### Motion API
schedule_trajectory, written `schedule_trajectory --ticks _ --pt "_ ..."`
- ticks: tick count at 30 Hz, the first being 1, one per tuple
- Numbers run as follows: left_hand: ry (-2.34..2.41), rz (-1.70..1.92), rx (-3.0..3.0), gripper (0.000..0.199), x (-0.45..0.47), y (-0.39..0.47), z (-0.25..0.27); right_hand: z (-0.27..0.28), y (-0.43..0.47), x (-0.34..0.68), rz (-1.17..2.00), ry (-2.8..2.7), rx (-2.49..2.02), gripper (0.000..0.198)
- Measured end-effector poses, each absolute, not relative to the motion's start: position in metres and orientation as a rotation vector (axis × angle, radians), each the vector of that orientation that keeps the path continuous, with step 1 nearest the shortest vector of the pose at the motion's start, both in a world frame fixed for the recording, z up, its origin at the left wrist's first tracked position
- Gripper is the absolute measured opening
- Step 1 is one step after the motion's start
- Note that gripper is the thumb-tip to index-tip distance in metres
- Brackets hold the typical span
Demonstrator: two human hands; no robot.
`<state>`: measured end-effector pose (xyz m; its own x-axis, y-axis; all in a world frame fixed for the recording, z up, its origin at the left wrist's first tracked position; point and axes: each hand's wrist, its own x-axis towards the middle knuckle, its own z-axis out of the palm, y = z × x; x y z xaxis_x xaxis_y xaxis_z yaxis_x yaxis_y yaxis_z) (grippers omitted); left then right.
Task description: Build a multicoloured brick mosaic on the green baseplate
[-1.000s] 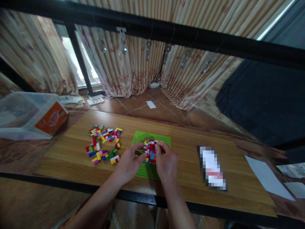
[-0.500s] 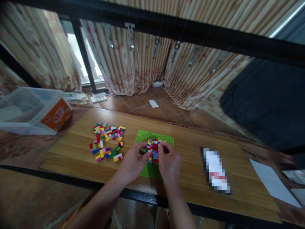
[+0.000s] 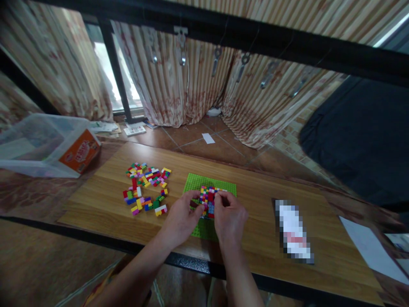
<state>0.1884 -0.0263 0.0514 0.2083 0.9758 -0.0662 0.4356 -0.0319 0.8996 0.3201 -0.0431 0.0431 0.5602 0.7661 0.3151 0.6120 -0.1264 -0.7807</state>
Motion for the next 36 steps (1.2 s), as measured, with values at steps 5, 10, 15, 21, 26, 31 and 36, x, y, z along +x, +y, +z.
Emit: schedule_trajectory --ticks 5,10,15,21,26,31,36 --pt "1.375 0.767 1.639 0.034 0.190 -0.027 0.050 0.046 -0.042 0.319 0.168 -1.132 -1.859 0.025" --pt "1.375 0.756 1.645 0.032 0.190 -0.027 0.051 0.048 -0.040 0.317 0.198 -1.113 -1.888 0.023" --pt "1.373 0.771 1.640 0.030 0.189 -0.028 0.051 0.047 -0.041 0.317 0.185 -1.111 -1.896 0.024" --pt "1.379 0.752 1.646 0.031 0.188 -0.027 0.050 0.048 -0.041 0.321 0.230 -1.124 -1.884 0.025" --pt "1.381 0.752 1.650 0.032 0.188 -0.027 0.051 0.047 -0.041 0.325 0.317 -1.099 -1.846 0.027" --pt "1.347 0.775 1.637 0.032 0.188 -0.026 0.049 0.046 -0.043 0.327 0.343 -1.114 -1.835 0.028" --pt "1.331 0.777 1.648 0.033 0.187 -0.026 0.048 0.045 -0.044 0.328 0.346 -1.119 -1.824 0.027"
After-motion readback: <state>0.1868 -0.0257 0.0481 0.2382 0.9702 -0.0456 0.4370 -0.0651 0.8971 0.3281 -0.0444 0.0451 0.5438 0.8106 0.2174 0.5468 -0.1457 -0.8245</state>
